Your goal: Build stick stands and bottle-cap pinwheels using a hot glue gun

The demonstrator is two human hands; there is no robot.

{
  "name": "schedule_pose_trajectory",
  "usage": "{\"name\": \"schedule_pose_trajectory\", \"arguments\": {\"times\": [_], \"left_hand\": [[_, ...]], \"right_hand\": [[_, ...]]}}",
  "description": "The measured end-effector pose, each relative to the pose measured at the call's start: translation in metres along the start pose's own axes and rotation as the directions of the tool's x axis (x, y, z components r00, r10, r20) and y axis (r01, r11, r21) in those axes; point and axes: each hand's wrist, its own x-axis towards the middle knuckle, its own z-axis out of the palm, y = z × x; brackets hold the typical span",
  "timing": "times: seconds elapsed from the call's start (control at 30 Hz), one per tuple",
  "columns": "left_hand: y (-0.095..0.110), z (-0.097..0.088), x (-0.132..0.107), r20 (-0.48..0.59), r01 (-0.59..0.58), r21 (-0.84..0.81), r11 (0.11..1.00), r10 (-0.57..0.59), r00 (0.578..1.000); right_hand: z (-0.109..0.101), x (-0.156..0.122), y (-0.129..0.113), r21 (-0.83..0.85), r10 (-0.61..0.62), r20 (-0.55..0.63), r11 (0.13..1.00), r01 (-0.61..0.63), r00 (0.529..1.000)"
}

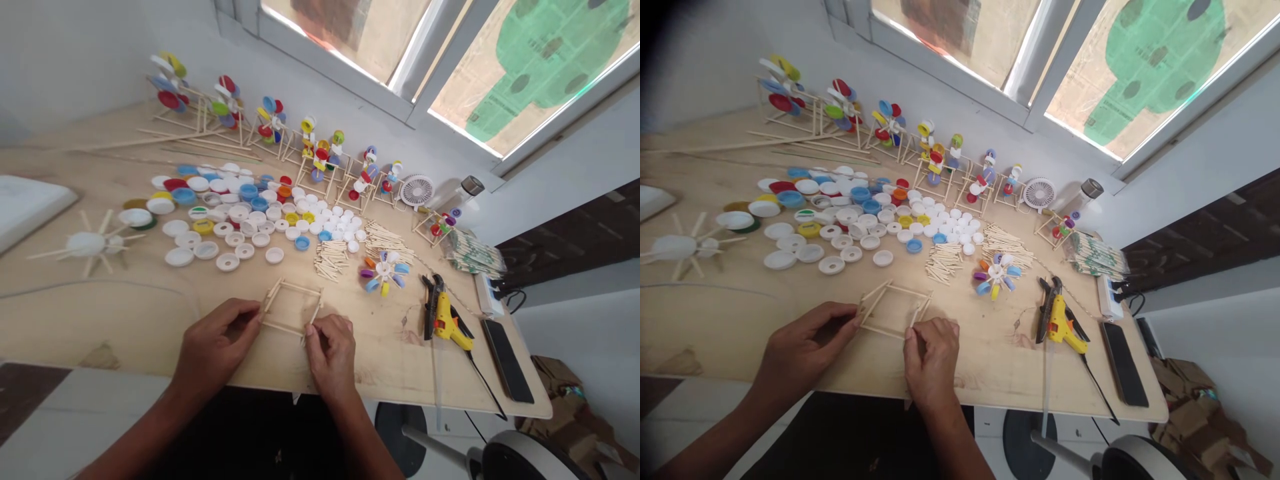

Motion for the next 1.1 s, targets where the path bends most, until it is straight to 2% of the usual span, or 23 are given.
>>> {"name": "schedule_pose_trajectory", "arguments": {"times": [0.23, 0.6, 1.1], "left_hand": [[-0.0012, 0.0004, -0.0005, -0.014, -0.020, -0.014, 1.000, 0.020, 1.000], [0.0013, 0.0006, 0.0002, -0.005, 0.012, -0.010, 1.000, -0.012, 1.000], [-0.0033, 0.0007, -0.0001, -0.012, -0.030, 0.004, 1.000, 0.030, 0.999]], "right_hand": [[-0.0005, 0.0005, -0.0009, -0.002, 0.002, 0.002, 1.000, -0.002, 1.000], [0.0003, 0.0000, -0.0006, 0.004, 0.001, -0.011, 1.000, -0.001, 1.000], [-0.0008, 0.0000, -0.0005, -0.009, -0.005, -0.001, 1.000, 0.005, 1.000]]}}
